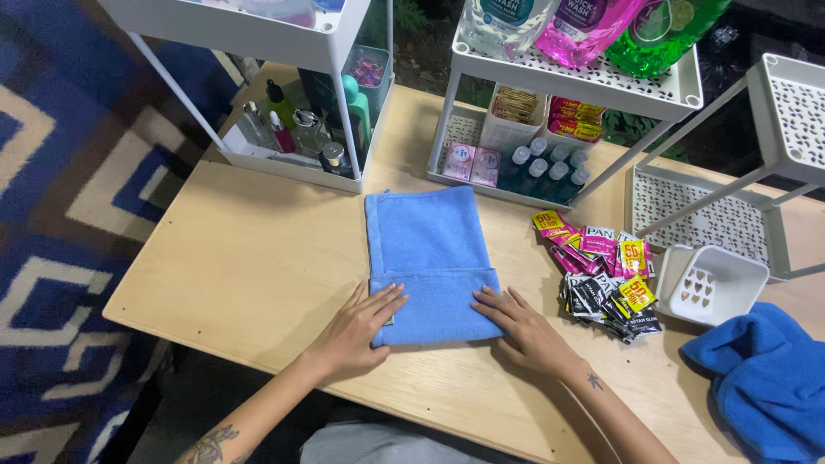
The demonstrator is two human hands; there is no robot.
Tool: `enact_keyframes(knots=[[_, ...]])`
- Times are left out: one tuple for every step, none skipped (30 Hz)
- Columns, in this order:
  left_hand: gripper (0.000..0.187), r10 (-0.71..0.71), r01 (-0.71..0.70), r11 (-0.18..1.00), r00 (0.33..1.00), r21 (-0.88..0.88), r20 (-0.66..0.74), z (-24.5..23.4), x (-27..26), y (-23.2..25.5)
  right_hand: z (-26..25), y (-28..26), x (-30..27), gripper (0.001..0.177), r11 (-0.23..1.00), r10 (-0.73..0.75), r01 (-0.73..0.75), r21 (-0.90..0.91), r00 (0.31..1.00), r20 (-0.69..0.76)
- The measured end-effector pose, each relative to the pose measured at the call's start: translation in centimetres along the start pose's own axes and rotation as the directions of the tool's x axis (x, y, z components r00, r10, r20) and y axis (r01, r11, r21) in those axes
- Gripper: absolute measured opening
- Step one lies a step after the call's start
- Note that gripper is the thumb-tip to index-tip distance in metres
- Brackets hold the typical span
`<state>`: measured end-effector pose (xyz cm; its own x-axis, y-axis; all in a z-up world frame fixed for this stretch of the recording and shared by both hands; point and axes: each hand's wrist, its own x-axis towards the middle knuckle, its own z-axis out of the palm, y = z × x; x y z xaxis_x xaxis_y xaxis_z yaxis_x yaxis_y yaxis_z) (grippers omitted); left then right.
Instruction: The person handles several pump bottles of liquid soap, placing them on a white shelf unit. Then the person folds multiple blue towels and places them on the same shelf. The scene shows a table with cleaning supplies and small packets.
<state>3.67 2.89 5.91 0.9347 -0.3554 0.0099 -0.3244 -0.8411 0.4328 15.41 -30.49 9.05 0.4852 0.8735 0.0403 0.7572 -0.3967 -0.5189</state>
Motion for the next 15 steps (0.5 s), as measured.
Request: enact_keyframes(knots=[[0.081, -0.011, 0.011, 1.0, 1.0, -0.026, 0.001, 0.0, 0.4, -0.4, 0.2, 0.6, -0.1, 0.075, 1.0, -0.004, 0.004, 0.024, 1.0, -0.029], [0.073, -0.023, 0.023, 0.998, 1.0, -0.052, 0.002, -0.1, 1.0, -1.0, 0.4, 1.2, 0.0, 0.065, 0.995, 0.03, -0.021, 0.102, 0.996, -0.089], [0.066, -0.034, 0.035, 0.996, 0.999, -0.081, 0.006, -0.2, 1.6, -1.5, 0.6, 2.0, 0.2, 0.057, 0.982, 0.07, -0.043, 0.182, 0.987, -0.143], [0.06, -0.106, 0.099, 0.986, 0.993, -0.131, -0.048, -0.3, 2.4, -2.2, 0.7, 2.9, 0.6, 0.048, 0.963, 0.114, -0.061, 0.261, 0.975, -0.193], [0.054, -0.183, 0.163, 0.969, 0.979, -0.188, -0.093, -0.3, 3.0, -2.8, 1.1, 3.9, 1.5, 0.032, 0.942, 0.177, -0.089, 0.324, 0.951, -0.253], [0.05, -0.261, 0.223, 0.943, 0.956, -0.246, -0.132, -0.3, 3.7, -3.5, 1.5, 5.0, 2.3, 0.019, 0.915, 0.243, -0.112, 0.387, 0.92, -0.308], [0.052, -0.447, 0.379, 0.786, 0.894, -0.489, -0.026, 0.0, 4.2, -4.1, 2.1, 6.1, 3.3, 0.021, 0.859, 0.319, -0.113, 0.499, 0.881, -0.35], [0.055, -0.582, 0.503, 0.544, 0.803, -0.671, 0.13, 0.3, 4.7, -4.8, 2.8, 7.3, 4.9, 0.024, 0.792, 0.398, -0.103, 0.602, 0.834, -0.381], [0.058, -0.568, 0.391, 0.485, 0.821, -0.782, 0.059, 0.3, 6.0, -5.8, 3.2, 8.6, 6.8, 0.022, 0.792, 0.399, -0.056, 0.608, 0.801, -0.446], [0.06, -0.561, 0.265, 0.415, 0.828, -0.87, -0.015, 0.4, 7.4, -6.7, 3.8, 9.7, 8.6, 0.022, 0.792, 0.4, -0.009, 0.61, 0.762, -0.509], [0.064, -0.559, 0.124, 0.342, 0.824, -0.932, -0.095, 0.5, 8.5, -7.6, 4.4, 10.8, 10.6, 0.025, 0.8, 0.434, -0.025, 0.6, 0.714, -0.549], [0.06, -0.558, 0.095, 0.224, 0.828, -0.97, -0.048, 0.9, 9.1, -8.4, 5.1, 11.7, 12.3, 0.027, 0.806, 0.464, -0.042, 0.59, 0.663, -0.587], [0.058, -0.551, 0.064, 0.104, 0.834, -0.993, -0.004, 1.5, 10.0, -9.1, 5.7, 12.7, 13.8, 0.029, 0.822, 0.478, -0.086, 0.563, 0.64, -0.601], [0.056, -0.539, 0.035, -0.018, 0.841, -0.999, 0.039, 2.0, 10.7, -9.7, 6.3, 13.6, 15.2, 0.031, 0.835, 0.491, -0.13, 0.535, 0.615, -0.616], [0.054, -0.546, 0.059, 0.062, 0.838, -0.996, 0.016, 2.5, 11.2, -10.4, 6.6, 14.6, 16.5, 0.033, 0.844, 0.501, -0.171, 0.508, 0.589, -0.635]])
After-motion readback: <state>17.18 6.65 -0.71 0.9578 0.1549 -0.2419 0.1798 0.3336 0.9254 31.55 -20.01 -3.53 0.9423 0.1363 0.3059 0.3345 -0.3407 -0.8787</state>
